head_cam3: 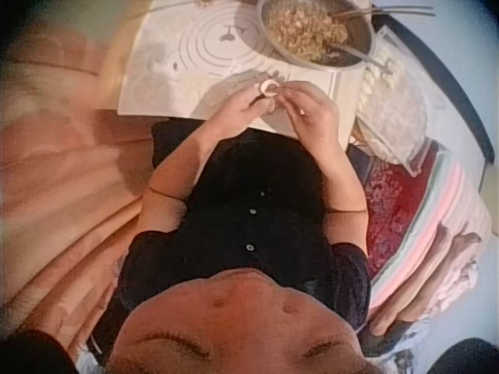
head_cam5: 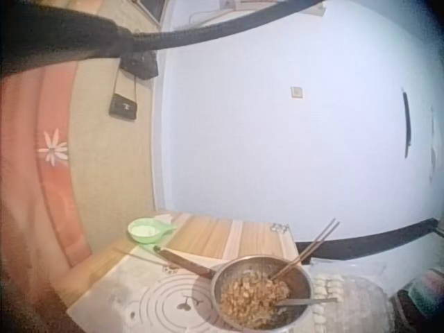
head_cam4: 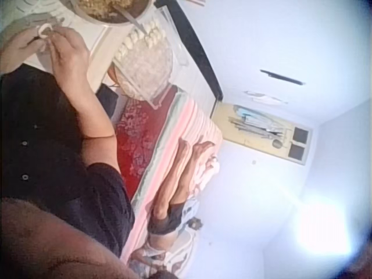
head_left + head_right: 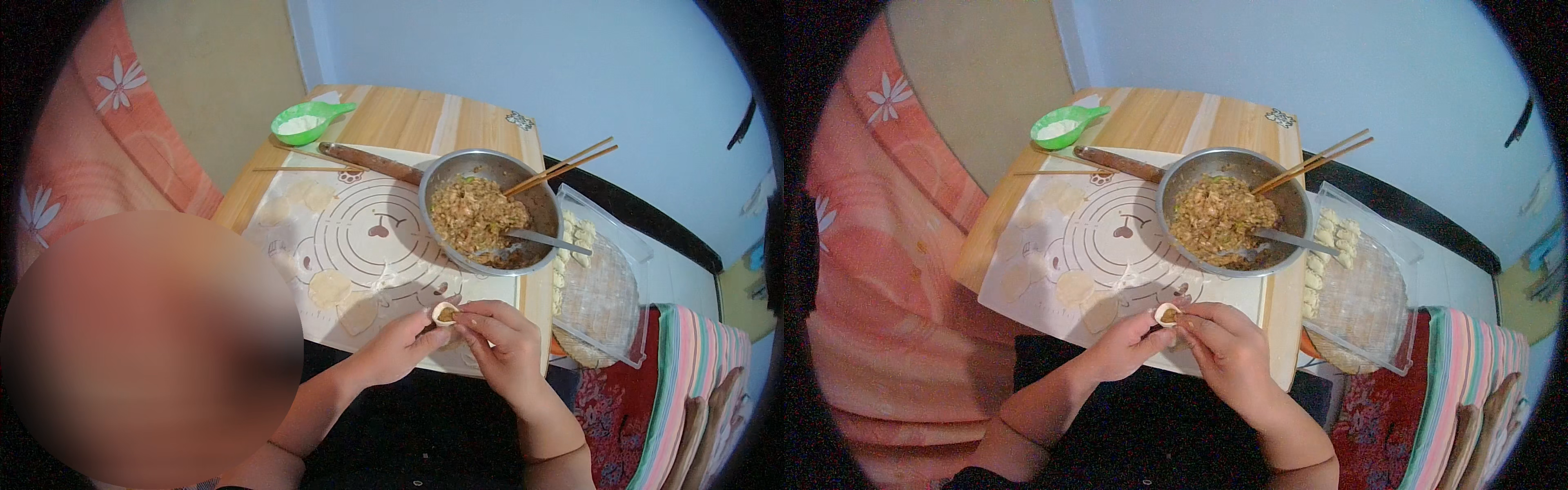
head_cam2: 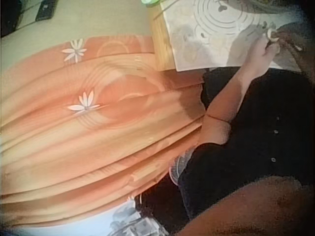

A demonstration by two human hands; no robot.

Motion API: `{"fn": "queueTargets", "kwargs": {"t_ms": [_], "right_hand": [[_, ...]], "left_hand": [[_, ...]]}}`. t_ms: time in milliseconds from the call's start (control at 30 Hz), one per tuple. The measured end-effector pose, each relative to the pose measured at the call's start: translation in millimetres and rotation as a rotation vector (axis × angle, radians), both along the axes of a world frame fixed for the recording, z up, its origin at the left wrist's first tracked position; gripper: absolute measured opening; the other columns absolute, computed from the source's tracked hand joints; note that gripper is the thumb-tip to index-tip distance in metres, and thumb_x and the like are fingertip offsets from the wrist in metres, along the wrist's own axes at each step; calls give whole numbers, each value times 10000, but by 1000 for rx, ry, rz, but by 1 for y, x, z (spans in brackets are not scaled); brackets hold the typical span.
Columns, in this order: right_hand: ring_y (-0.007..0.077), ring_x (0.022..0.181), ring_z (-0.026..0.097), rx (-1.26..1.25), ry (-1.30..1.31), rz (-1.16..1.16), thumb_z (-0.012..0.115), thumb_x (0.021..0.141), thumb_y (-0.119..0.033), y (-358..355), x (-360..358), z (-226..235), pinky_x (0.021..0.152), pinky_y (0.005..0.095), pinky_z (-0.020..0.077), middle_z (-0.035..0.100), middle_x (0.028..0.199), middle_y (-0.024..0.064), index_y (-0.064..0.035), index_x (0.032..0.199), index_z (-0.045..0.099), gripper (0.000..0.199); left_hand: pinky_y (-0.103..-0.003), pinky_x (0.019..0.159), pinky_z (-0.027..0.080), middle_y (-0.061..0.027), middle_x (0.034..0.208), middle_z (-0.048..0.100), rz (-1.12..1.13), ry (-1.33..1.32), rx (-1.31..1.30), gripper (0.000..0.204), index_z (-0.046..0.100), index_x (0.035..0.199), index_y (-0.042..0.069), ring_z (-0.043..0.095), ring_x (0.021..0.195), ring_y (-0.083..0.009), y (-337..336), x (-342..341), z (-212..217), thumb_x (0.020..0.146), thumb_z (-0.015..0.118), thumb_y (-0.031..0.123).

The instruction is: The person assembles dumplings by placing a spoonful of filling onto a round dough wrapper and folding the edges to seal it. They repeat this process multiple times, placing the finished dumplings onto a nearby tray.

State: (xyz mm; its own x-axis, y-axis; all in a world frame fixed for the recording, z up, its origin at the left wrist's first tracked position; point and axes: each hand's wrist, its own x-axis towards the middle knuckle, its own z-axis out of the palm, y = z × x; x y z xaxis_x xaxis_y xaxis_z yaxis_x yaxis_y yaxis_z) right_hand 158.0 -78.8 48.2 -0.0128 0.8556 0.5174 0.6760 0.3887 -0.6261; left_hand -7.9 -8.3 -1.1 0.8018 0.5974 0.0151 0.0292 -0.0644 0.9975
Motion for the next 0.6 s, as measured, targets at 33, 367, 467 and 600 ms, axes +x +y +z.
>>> {"fn": "queueTargets", "kwargs": {"t_ms": [33, 367, 467, 600], "right_hand": [[269, 823, 643, 18, 7, -10, 692, 725, 3, 0, -1, 2, 687, 326, 530, 648, 942, 120, -18, 913, 657, 193], [249, 737, 645, 9, 100, -70, 689, 735, 26, -3, -2, 1, 627, 312, 519, 643, 834, 124, -11, 914, 632, 192], [247, 720, 642, 0, 122, -88, 690, 739, 22, -4, -4, 0, 617, 312, 515, 639, 806, 124, -4, 917, 623, 192], [261, 731, 644, -11, 68, -108, 692, 741, 12, -7, -4, -1, 627, 316, 518, 642, 835, 135, -4, 930, 623, 201]], "left_hand": [[-278, 947, 382, -71, 1186, 536, -30, -13, -42, 382, 402, 1309, 3, 489, 1096, -127, 0, 0, 0, 959, 459, 144], [-250, 905, 391, -17, 1106, 533, -52, -33, -202, 327, 460, 1244, 7, 470, 1019, -72, 2, -2, 0, 978, 441, 197], [-244, 892, 392, -7, 1086, 534, -2, -114, -205, 337, 458, 1248, 2, 466, 1001, -65, -3, 2, -2, 979, 439, 203], [-235, 886, 389, -2, 1084, 537, 60, -151, -159, 348, 454, 1261, 2, 463, 996, -59, -6, 5, -7, 979, 440, 205]]}}
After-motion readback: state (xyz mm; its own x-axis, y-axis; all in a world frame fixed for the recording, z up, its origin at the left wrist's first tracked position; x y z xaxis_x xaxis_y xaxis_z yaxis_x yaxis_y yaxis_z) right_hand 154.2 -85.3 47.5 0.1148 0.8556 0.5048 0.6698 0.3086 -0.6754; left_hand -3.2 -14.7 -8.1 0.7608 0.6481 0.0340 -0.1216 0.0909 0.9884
